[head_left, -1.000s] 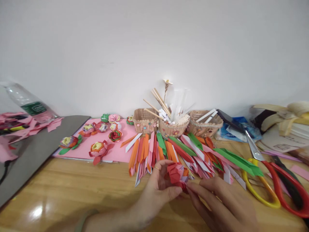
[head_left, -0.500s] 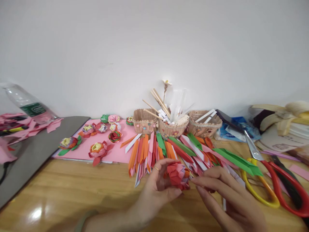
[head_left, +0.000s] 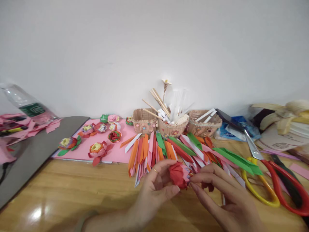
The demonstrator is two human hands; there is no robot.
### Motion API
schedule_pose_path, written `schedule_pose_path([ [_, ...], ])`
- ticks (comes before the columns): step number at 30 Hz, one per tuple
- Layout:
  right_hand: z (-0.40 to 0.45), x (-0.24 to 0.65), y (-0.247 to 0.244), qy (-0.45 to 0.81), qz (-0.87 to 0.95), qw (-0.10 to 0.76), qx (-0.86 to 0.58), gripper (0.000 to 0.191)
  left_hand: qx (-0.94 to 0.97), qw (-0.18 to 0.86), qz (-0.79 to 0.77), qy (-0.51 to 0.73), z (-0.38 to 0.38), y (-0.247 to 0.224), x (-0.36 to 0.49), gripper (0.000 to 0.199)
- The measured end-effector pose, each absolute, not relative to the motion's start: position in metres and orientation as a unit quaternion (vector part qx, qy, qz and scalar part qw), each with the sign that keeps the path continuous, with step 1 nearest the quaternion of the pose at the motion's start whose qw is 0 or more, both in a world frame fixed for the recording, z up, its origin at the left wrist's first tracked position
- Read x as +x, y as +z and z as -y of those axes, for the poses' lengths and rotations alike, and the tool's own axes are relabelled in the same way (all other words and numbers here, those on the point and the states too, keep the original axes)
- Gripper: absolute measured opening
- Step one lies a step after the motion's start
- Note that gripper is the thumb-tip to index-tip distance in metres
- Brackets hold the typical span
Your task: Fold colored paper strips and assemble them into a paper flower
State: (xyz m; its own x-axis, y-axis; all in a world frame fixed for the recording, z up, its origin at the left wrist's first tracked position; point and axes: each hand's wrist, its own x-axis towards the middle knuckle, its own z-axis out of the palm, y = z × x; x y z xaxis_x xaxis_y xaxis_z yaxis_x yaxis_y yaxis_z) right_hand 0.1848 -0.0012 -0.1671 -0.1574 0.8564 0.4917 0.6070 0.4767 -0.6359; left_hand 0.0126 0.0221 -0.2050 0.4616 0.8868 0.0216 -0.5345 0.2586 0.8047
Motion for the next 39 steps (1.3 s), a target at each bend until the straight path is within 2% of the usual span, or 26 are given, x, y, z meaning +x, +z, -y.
schedule_pose_path([
  [5,-0.0018,0.1824,-0.1636,0.216,0.713,0.412,-0.525,0.009,0.411,0.753,-0.217,0.467,-0.0218,-0.2087,0.0124,0.05],
  [24,-0.0072,0.1811,-0.1569,0.352,0.651,0.36,-0.567,0.021,0.417,0.746,-0.237,0.462,-0.0203,-0.2088,0.0131,0.047],
  [31,-0.0021,0.1822,-0.1603,0.33,0.646,0.393,-0.565,0.023,0.416,0.746,-0.226,0.469,-0.0201,-0.2084,0.013,0.045],
  [35,0.0015,0.1856,-0.1639,0.277,0.66,0.413,-0.563,0.015,0.414,0.743,-0.234,0.47,-0.0206,-0.2078,0.0137,0.044],
  [39,0.0017,0.1856,-0.1627,0.289,0.677,0.394,-0.55,0.012,0.411,0.747,-0.239,0.465,-0.0206,-0.2073,0.0142,0.044],
])
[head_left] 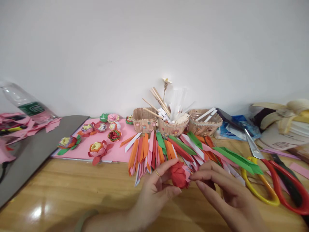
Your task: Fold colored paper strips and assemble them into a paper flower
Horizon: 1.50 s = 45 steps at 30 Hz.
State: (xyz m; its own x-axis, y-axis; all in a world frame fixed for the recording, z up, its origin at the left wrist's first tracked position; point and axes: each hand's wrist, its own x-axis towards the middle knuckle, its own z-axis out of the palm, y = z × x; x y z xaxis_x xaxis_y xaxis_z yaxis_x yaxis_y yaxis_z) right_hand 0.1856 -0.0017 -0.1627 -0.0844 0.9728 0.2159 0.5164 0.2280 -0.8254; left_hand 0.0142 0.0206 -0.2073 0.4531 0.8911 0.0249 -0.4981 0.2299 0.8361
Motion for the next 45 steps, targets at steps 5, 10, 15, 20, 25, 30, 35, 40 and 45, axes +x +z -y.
schedule_pose_path([
  [5,-0.001,0.183,-0.159,0.338,0.657,0.374,-0.56,0.017,0.409,0.75,-0.234,0.465,-0.02,-0.208,0.014,0.045],
  [10,-0.001,0.183,-0.159,0.368,0.636,0.382,-0.56,0.016,0.412,0.735,-0.249,0.477,-0.02,-0.208,0.013,0.045],
  [15,-0.001,0.18,-0.161,0.414,0.58,0.421,-0.562,0.016,0.42,0.724,-0.251,0.486,-0.021,-0.208,0.013,0.045],
  [20,-0.004,0.178,-0.155,0.469,0.53,0.435,-0.557,0.008,0.431,0.712,-0.246,0.497,-0.019,-0.207,0.013,0.045],
  [25,-0.007,0.182,-0.157,0.496,0.54,0.385,-0.56,0.01,0.444,0.706,-0.244,0.496,-0.019,-0.208,0.013,0.044],
  [30,-0.008,0.186,-0.165,0.497,0.532,0.368,-0.578,0.014,0.444,0.706,-0.25,0.492,-0.02,-0.209,0.012,0.046],
  [35,-0.007,0.185,-0.164,0.494,0.538,0.364,-0.578,0.013,0.443,0.705,-0.256,0.491,-0.019,-0.208,0.012,0.045],
  [40,-0.007,0.18,-0.162,0.46,0.564,0.395,-0.561,0.009,0.44,0.711,-0.267,0.48,-0.019,-0.209,0.013,0.045],
  [45,-0.009,0.181,-0.155,0.37,0.659,0.351,-0.553,0.018,0.442,0.719,-0.267,0.465,-0.017,-0.21,0.013,0.045],
])
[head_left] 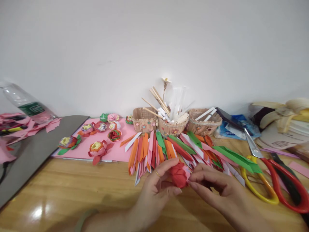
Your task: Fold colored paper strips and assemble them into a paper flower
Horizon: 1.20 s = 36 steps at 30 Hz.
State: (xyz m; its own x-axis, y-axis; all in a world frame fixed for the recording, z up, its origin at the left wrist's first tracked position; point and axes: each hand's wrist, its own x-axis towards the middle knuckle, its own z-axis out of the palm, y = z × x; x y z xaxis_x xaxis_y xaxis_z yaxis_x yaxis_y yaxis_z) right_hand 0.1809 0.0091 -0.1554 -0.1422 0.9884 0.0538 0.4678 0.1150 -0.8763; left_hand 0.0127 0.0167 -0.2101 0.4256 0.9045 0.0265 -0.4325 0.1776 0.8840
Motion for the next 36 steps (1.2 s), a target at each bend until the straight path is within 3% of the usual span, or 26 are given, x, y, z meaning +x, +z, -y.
schedule_pose_path([
  [6,-0.001,0.18,-0.161,0.243,0.725,0.318,-0.56,0.016,0.436,0.722,-0.284,0.457,-0.016,-0.207,0.013,0.044],
  [12,0.005,0.183,-0.184,0.091,0.763,0.337,-0.544,0.015,0.417,0.717,-0.317,0.459,-0.016,-0.203,0.016,0.044],
  [19,0.002,0.181,-0.171,0.119,0.779,0.318,-0.527,0.015,0.419,0.717,-0.31,0.463,-0.017,-0.206,0.016,0.043],
  [26,0.005,0.184,-0.179,0.059,0.798,0.324,-0.505,0.014,0.437,0.696,-0.341,0.457,-0.016,-0.207,0.015,0.046],
  [30,0.004,0.184,-0.176,0.11,0.781,0.333,-0.517,0.012,0.449,0.684,-0.335,0.467,-0.016,-0.208,0.015,0.043],
  [36,-0.002,0.178,-0.15,0.356,0.676,0.323,-0.559,0.019,0.463,0.689,-0.294,0.473,-0.015,-0.208,0.014,0.042],
])
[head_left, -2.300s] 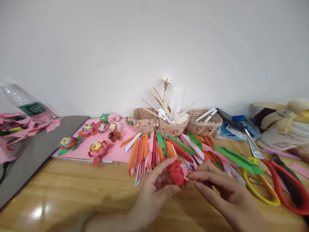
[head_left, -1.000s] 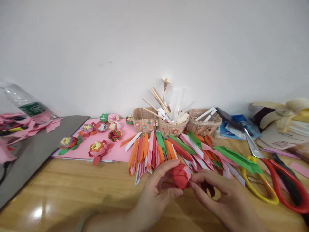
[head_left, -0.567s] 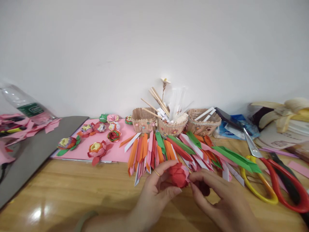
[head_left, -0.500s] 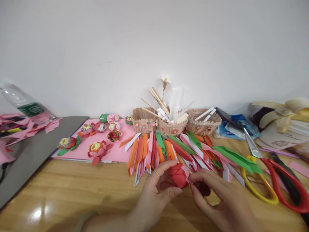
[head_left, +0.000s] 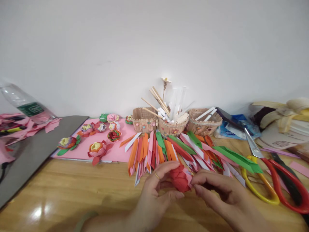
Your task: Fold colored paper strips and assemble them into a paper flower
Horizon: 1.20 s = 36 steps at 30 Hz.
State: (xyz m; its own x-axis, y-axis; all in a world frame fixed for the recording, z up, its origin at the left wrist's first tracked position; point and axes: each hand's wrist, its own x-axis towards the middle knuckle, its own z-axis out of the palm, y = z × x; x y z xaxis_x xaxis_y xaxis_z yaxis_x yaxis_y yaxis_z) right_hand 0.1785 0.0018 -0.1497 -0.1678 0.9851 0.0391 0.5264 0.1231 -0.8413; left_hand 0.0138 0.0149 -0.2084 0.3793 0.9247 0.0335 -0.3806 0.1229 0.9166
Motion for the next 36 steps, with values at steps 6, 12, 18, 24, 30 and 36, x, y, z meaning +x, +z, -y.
schedule_pose_path([
  [6,-0.008,0.18,-0.143,0.471,0.614,0.305,-0.555,0.025,0.449,0.708,-0.287,0.463,-0.015,-0.211,0.012,0.044],
  [12,-0.009,0.182,-0.147,0.506,0.576,0.301,-0.567,0.023,0.456,0.709,-0.293,0.452,-0.015,-0.213,0.012,0.045],
  [18,-0.012,0.185,-0.152,0.55,0.533,0.283,-0.578,0.024,0.47,0.701,-0.298,0.446,-0.016,-0.214,0.012,0.044],
  [24,-0.012,0.185,-0.153,0.603,0.491,0.276,-0.565,0.025,0.481,0.701,-0.29,0.44,-0.015,-0.213,0.011,0.045],
  [30,-0.012,0.183,-0.154,0.58,0.494,0.287,-0.581,0.027,0.471,0.712,-0.289,0.433,-0.015,-0.213,0.011,0.045],
  [36,-0.01,0.191,-0.156,0.593,0.522,0.293,-0.539,0.04,0.428,0.74,-0.279,0.438,-0.018,-0.212,0.012,0.045],
])
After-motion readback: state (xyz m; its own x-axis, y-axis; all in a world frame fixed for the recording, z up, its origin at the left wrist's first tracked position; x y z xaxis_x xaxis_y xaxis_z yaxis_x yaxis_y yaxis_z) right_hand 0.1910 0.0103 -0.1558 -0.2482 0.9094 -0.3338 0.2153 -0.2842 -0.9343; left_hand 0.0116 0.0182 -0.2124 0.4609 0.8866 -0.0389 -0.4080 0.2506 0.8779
